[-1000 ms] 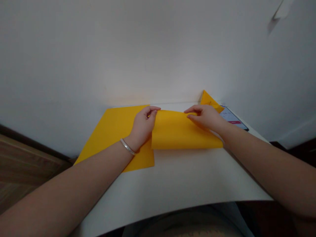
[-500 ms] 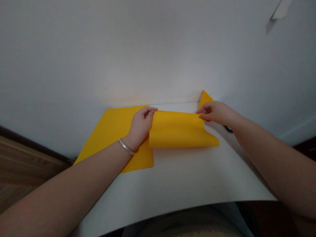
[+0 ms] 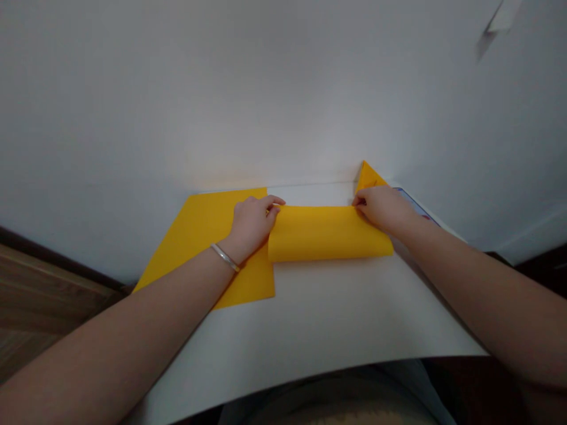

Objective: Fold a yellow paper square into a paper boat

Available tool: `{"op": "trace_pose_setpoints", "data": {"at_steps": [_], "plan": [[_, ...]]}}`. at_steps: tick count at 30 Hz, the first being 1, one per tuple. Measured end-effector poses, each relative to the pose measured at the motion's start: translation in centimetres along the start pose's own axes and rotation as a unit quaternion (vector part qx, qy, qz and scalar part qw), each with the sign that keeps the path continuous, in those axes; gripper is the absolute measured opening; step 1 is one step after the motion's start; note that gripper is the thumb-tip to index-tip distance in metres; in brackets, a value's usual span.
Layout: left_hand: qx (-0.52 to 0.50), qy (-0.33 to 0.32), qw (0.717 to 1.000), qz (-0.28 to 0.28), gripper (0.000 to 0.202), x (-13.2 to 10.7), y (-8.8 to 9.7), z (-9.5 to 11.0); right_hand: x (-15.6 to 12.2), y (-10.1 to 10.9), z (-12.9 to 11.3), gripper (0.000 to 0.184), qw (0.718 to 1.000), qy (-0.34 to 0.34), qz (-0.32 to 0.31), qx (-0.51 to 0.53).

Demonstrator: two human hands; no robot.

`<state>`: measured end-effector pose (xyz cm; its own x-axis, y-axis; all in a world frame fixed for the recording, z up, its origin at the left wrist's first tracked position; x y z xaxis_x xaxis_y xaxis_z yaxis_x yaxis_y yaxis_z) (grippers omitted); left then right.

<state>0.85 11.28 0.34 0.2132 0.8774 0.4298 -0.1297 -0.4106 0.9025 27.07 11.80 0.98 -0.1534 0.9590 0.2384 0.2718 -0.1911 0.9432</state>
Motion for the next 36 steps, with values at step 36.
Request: {"op": "trace_pose_setpoints", "data": {"at_steps": [36], "plan": [[0.14,-0.195,0.971,-0.015,0.029,0.5,-0.3,1.8,1.1,-1.1,-0.9,0.034,0.996,0.045,-0.042,-0.062]]}}
Point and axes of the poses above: each hand's wrist, its own x-axis towards the middle knuckle, its own y-axis out of the back of the hand, z = x × y, the point moved 7 cm from there along x, towards the middle knuckle, and after that the axes turned 14 degrees about x, right-handed, at the moved point
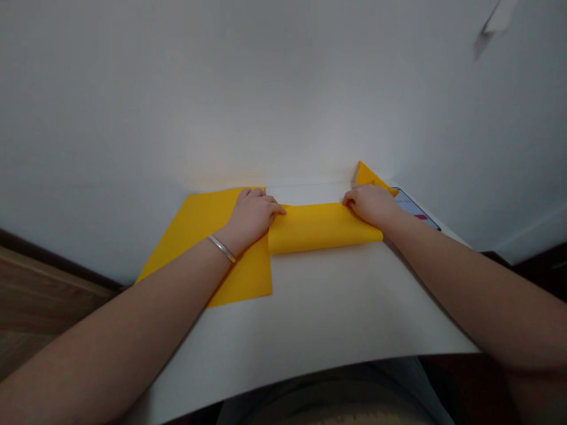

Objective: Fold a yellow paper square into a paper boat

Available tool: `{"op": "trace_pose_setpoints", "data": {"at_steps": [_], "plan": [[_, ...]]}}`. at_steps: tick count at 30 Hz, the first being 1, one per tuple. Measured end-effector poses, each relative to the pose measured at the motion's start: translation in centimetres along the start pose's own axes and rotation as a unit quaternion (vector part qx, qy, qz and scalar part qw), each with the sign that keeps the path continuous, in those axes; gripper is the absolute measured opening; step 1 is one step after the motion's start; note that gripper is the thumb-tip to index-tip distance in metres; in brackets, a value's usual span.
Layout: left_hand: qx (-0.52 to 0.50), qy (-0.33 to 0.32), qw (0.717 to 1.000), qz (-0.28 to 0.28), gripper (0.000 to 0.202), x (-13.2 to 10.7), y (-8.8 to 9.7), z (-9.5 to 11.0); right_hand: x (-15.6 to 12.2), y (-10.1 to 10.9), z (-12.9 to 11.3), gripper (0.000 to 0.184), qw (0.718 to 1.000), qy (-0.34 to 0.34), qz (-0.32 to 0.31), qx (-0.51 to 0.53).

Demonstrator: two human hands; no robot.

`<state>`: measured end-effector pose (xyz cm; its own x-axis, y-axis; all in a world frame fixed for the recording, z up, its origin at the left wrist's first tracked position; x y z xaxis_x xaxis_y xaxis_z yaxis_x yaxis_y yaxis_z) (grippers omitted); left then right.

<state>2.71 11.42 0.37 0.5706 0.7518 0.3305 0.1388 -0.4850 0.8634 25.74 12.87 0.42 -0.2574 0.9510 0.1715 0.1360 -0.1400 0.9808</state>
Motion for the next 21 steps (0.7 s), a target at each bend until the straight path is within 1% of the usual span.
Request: {"op": "trace_pose_setpoints", "data": {"at_steps": [4,8,11,15,19,21], "plan": [[-0.022,0.026,0.998,-0.046,0.032,0.2,0.0,0.0,-0.1,0.2,-0.2,0.034,1.0,-0.022,-0.017,0.003],[-0.029,0.043,0.996,-0.077,0.04,0.2,0.6,0.3,-0.3,0.4,-0.7,0.049,0.999,-0.035,-0.04,0.003],[-0.028,0.048,0.995,-0.085,0.047,0.1,1.0,0.6,-0.3,0.4,-1.1,0.06,0.998,-0.035,-0.055,-0.008],[-0.004,0.048,0.995,-0.088,0.058,0.0,1.3,1.1,-0.5,0.5,-1.8,0.073,0.997,-0.04,-0.06,-0.029],[0.013,0.032,0.996,-0.077,0.062,-0.2,1.7,1.6,-0.9,0.6,-2.5,0.077,0.996,-0.045,-0.062,-0.035],[0.017,0.031,0.996,-0.079,0.062,-0.2,1.6,1.6,-1.0,0.8,-2.6,0.077,0.997,-0.043,-0.052,-0.033]]}}
Point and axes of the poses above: each hand's wrist, its own x-axis towards the middle knuckle, its own y-axis out of the back of the hand, z = x × y, the point moved 7 cm from there along x, towards the middle knuckle, and after that the axes turned 14 degrees about x, right-handed, at the moved point
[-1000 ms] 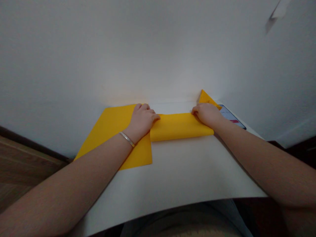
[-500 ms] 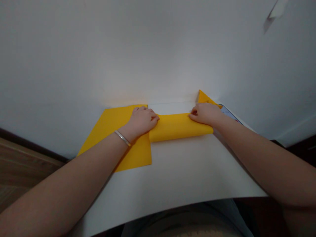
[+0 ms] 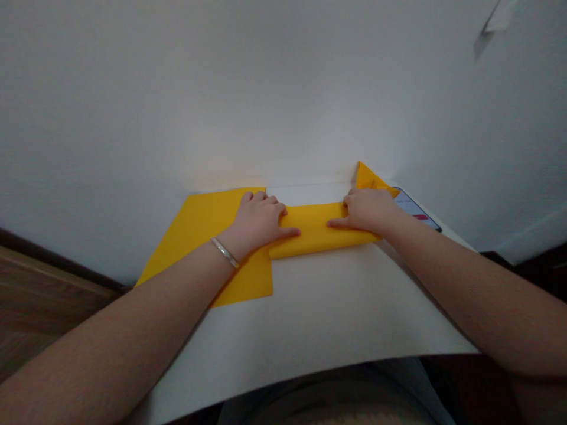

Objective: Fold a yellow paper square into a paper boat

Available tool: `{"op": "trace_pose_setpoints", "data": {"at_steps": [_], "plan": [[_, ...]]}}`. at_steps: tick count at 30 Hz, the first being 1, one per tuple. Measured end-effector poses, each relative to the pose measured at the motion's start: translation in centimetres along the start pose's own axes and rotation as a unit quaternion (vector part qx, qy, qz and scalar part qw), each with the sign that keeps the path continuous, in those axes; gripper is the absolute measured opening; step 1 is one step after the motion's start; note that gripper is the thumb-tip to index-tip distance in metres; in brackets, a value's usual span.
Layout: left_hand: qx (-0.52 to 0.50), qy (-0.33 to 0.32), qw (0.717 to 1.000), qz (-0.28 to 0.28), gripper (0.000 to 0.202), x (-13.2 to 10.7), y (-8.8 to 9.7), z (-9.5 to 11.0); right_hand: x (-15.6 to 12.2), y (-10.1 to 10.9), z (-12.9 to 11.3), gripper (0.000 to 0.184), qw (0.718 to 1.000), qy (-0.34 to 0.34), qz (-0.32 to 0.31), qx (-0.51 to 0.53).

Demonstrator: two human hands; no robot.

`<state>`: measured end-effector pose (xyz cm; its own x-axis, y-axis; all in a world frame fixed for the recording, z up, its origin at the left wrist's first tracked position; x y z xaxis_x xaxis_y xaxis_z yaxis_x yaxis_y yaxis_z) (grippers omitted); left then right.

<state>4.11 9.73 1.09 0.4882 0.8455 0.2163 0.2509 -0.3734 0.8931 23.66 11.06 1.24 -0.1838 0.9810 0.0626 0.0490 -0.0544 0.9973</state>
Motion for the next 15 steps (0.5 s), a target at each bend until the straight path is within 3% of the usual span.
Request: {"op": "trace_pose_setpoints", "data": {"at_steps": [4,9,15], "plan": [[-0.003,-0.001,1.0,0.014,0.061,0.0,-0.1,0.0,0.2,0.0,-0.6,0.069,0.996,0.081,0.029,0.039],[-0.017,-0.045,0.999,-0.003,0.055,0.2,-0.5,0.8,0.7,-1.5,-1.3,0.039,0.968,0.161,-0.044,0.188],[-0.146,-0.19,0.971,-0.009,0.036,0.3,-1.3,2.8,0.8,-2.1,-1.4,0.032,0.942,0.161,-0.085,0.28]]}}
Point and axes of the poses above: each hand's wrist, its own x-axis towards the middle knuckle, its own y-axis out of the back of the hand, z = x × y, the point moved 7 cm from there along x, towards the middle knuckle, and after that the axes turned 14 degrees about x, right-handed, at the moved point
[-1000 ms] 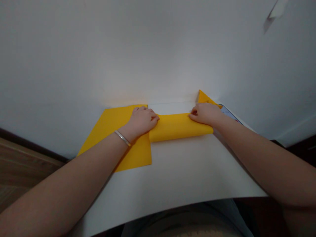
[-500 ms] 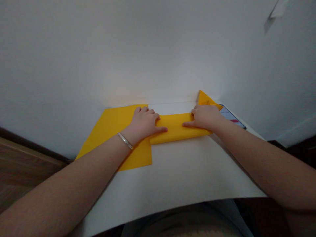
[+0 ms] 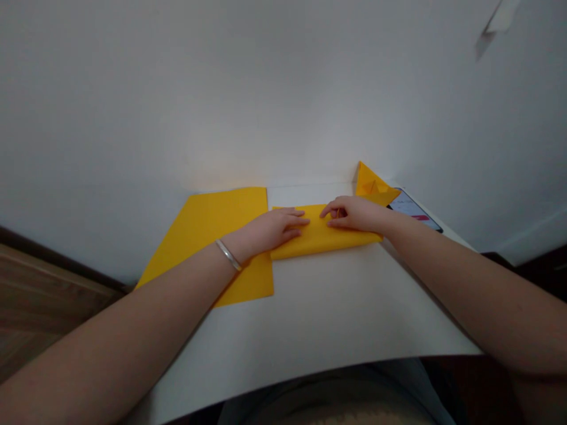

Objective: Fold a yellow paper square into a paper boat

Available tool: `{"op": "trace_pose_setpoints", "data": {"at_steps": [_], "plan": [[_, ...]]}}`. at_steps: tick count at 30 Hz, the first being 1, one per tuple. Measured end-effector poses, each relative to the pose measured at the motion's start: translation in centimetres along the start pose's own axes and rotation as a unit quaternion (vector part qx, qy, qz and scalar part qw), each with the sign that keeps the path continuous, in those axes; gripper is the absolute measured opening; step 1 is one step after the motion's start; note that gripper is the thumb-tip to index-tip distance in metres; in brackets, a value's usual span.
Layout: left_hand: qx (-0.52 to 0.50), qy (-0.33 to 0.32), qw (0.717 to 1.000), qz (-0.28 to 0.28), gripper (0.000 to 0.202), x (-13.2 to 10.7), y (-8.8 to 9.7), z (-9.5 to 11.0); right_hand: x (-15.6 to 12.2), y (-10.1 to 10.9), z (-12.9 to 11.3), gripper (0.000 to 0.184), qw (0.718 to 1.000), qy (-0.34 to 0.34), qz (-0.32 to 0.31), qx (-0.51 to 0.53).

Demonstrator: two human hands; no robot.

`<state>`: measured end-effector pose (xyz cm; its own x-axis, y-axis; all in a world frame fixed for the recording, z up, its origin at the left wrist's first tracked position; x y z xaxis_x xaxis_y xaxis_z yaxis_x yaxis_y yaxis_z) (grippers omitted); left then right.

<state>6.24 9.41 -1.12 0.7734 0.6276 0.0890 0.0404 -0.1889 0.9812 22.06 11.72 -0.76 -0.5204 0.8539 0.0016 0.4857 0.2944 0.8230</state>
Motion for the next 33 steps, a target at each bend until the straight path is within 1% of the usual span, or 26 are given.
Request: {"op": "trace_pose_setpoints", "data": {"at_steps": [1,3,7,11,15,18,22,29,33], "plan": [[-0.022,-0.012,1.0,0.001,0.037,0.0,-0.2,0.1,0.0,-0.1,0.0,0.03,1.0,-0.002,-0.005,0.01],[-0.052,-0.015,0.999,0.003,0.038,0.1,-0.7,0.0,-0.1,-0.2,-0.1,0.029,1.0,-0.003,-0.01,0.016],[-0.066,0.003,0.998,0.01,0.037,0.2,-1.0,-0.2,-0.2,-0.3,-0.6,0.03,1.0,-0.012,-0.016,-0.005],[-0.07,0.008,0.997,0.027,0.035,0.2,-0.5,0.1,-0.3,-0.4,-1.5,0.038,0.999,-0.008,-0.019,-0.03],[-0.074,0.016,0.997,0.029,0.035,0.1,-0.1,0.4,-0.6,-0.5,-2.0,0.048,0.999,-0.008,-0.023,-0.046],[-0.066,0.021,0.997,0.034,0.041,0.0,0.0,0.6,-0.9,-0.4,-2.3,0.054,0.998,-0.012,-0.023,-0.062],[-0.065,0.017,0.997,0.046,0.049,-0.2,0.2,0.8,-1.1,-0.3,-2.7,0.057,0.997,-0.019,-0.02,-0.076],[-0.071,0.02,0.997,0.025,0.057,-0.2,0.5,1.0,-1.2,-0.5,-2.7,0.064,0.995,-0.016,-0.023,-0.098],[-0.077,0.025,0.996,0.025,0.061,-0.2,0.6,1.0,-1.3,-0.6,-3.0,0.069,0.993,-0.015,-0.028,-0.113]]}}
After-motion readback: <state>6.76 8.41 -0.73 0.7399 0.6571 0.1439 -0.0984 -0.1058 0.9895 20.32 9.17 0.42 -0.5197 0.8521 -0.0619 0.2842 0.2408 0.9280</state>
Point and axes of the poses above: each hand's wrist, its own x-axis towards the middle knuckle, its own y-axis out of the back of the hand, z = x × y, the point moved 7 cm from there along x, towards the middle knuckle, and after that the axes turned 14 degrees about x, right-handed, at the moved point
